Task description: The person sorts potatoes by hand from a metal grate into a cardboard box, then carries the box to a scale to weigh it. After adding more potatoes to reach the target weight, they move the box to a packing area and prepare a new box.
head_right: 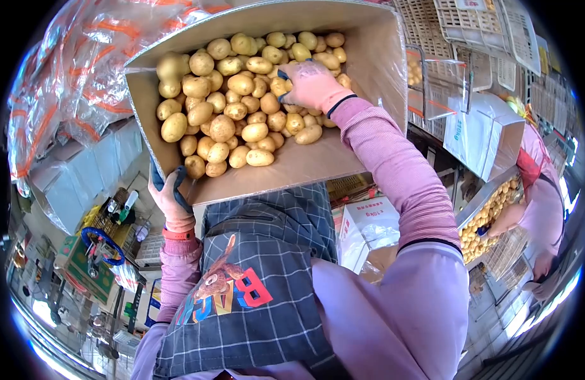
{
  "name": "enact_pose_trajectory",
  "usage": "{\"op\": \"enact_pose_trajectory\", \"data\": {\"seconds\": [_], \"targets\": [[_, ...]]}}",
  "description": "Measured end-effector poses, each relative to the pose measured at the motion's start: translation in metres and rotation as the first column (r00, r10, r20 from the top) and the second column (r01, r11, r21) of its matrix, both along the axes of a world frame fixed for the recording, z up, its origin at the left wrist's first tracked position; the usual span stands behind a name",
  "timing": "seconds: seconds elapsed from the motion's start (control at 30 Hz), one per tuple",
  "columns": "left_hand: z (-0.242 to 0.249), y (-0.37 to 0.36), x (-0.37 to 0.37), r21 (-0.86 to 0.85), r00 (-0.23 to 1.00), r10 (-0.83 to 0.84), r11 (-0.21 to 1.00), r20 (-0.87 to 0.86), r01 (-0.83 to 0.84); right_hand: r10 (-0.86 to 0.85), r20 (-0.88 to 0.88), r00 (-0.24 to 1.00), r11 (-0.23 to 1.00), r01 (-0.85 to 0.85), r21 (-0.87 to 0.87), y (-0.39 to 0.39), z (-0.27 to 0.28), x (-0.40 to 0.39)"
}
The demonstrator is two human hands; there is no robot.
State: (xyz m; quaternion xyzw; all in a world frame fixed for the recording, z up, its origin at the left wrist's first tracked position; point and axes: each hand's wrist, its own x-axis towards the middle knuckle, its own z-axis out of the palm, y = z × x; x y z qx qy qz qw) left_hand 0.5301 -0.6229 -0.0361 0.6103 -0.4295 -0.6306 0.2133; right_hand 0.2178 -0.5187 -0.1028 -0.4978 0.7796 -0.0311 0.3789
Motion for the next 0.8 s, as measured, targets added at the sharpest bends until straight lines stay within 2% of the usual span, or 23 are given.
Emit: {"op": "enact_pose_trajectory", "data": {"seconds": [0.07,0.13,0.17,0.23,0.37,0.47,0.6,0.67,0.7,0.73,0.77,0.8], "targets": [[0.000,-0.003,-0.003,-0.055,0.996,-0.060,0.997,-0.061,0.057,-0.084,0.064,0.994,0.976,0.095,-0.194,0.022,-0.015,-0.002],[-0.002,-0.001,-0.002,-0.060,0.998,-0.038,0.998,-0.048,0.035,-0.125,0.228,0.966,0.978,0.158,-0.133,0.022,-0.005,-0.002],[-0.006,0.000,0.001,-0.051,1.000,-0.012,0.999,-0.026,0.011,-0.124,0.237,0.964,0.978,0.159,-0.133,0.018,-0.002,-0.004],[-0.007,0.000,0.006,-0.040,1.000,0.003,0.999,0.003,-0.003,-0.143,0.369,0.918,0.988,0.154,0.000,0.010,0.005,-0.009],[-0.003,-0.001,0.001,-0.029,0.999,-0.019,0.999,-0.031,0.018,-0.154,0.402,0.903,0.987,0.161,0.016,0.014,0.000,-0.014],[-0.002,-0.001,0.001,-0.032,0.999,-0.019,0.999,-0.032,0.018,-0.226,0.386,0.894,0.973,0.227,0.044,0.017,0.008,-0.011],[-0.008,-0.002,0.006,-0.045,0.999,-0.036,0.998,-0.034,0.035,-0.167,0.404,0.899,0.985,0.174,0.021,0.017,-0.003,-0.006],[-0.010,-0.002,0.007,-0.045,0.999,-0.029,0.999,-0.021,0.028,-0.047,0.020,0.999,0.959,0.051,-0.278,0.016,-0.008,0.009],[-0.010,-0.002,0.008,-0.038,1.000,-0.025,0.999,-0.008,0.025,-0.083,0.028,0.996,0.924,0.087,-0.371,0.016,-0.008,0.013],[-0.009,-0.002,0.008,-0.041,1.000,-0.020,0.999,-0.004,0.019,-0.077,0.031,0.997,0.924,0.083,-0.374,0.009,0.001,0.013],[-0.008,-0.003,0.007,-0.041,0.999,-0.033,0.999,-0.015,0.032,-0.256,0.446,0.857,0.876,0.401,-0.268,0.000,0.013,0.009],[-0.007,-0.003,0.005,-0.040,0.999,-0.046,0.998,-0.027,0.045,-0.391,0.754,0.527,0.777,0.629,-0.036,-0.009,0.027,0.006]]}}
